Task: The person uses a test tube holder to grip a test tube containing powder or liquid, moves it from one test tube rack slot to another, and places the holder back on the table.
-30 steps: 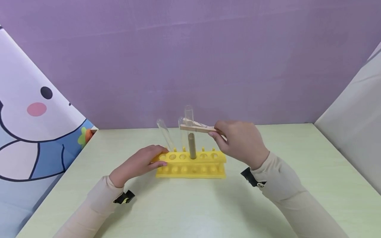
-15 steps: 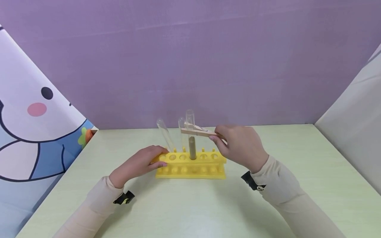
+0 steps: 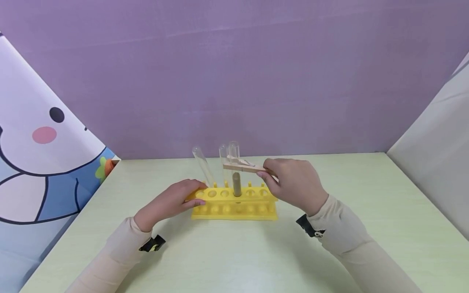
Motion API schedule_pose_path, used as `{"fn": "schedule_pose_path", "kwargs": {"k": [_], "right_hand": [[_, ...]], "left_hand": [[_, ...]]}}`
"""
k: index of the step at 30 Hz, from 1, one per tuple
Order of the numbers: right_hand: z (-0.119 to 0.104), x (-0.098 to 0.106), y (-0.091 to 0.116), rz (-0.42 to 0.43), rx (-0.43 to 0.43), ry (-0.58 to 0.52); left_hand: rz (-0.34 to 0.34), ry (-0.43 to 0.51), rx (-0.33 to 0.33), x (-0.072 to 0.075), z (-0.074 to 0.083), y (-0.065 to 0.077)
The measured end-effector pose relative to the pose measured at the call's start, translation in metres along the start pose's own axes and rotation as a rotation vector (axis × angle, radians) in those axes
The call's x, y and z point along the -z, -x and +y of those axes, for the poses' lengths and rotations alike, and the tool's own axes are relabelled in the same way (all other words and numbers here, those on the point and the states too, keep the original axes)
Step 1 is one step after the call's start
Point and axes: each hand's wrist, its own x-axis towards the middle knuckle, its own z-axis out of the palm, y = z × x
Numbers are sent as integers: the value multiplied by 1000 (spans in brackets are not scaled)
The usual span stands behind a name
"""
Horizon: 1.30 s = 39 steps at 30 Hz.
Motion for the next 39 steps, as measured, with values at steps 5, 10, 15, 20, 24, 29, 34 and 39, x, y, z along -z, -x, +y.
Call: {"fn": "schedule_pose_path", "kwargs": {"k": [5, 10, 15, 20, 24, 29, 34, 39], "right_hand": [[0, -4, 3, -11, -5, -1], [1, -7, 4, -32, -13, -3], [2, -11, 6, -42, -12, -7], [3, -15, 9, -64, -18, -8], [4, -18, 11, -60, -13, -6], [5, -20, 13, -59, -7, -5], [5, -20, 13, -79, -12, -2], [5, -19, 12, -78, 6, 3]], "left_hand": [[1, -3, -2, -1, -1, 1], [-5, 0, 5, -1, -1, 0], [-13, -7, 9, -1, 0, 0], [-14, -7, 11, 0, 1, 1], [-11, -6, 6, 1, 1, 0], [-3, 1, 6, 1, 1, 0], [-6, 3, 13, 1, 0, 0], [-7, 2, 12, 1, 0, 0]]}}
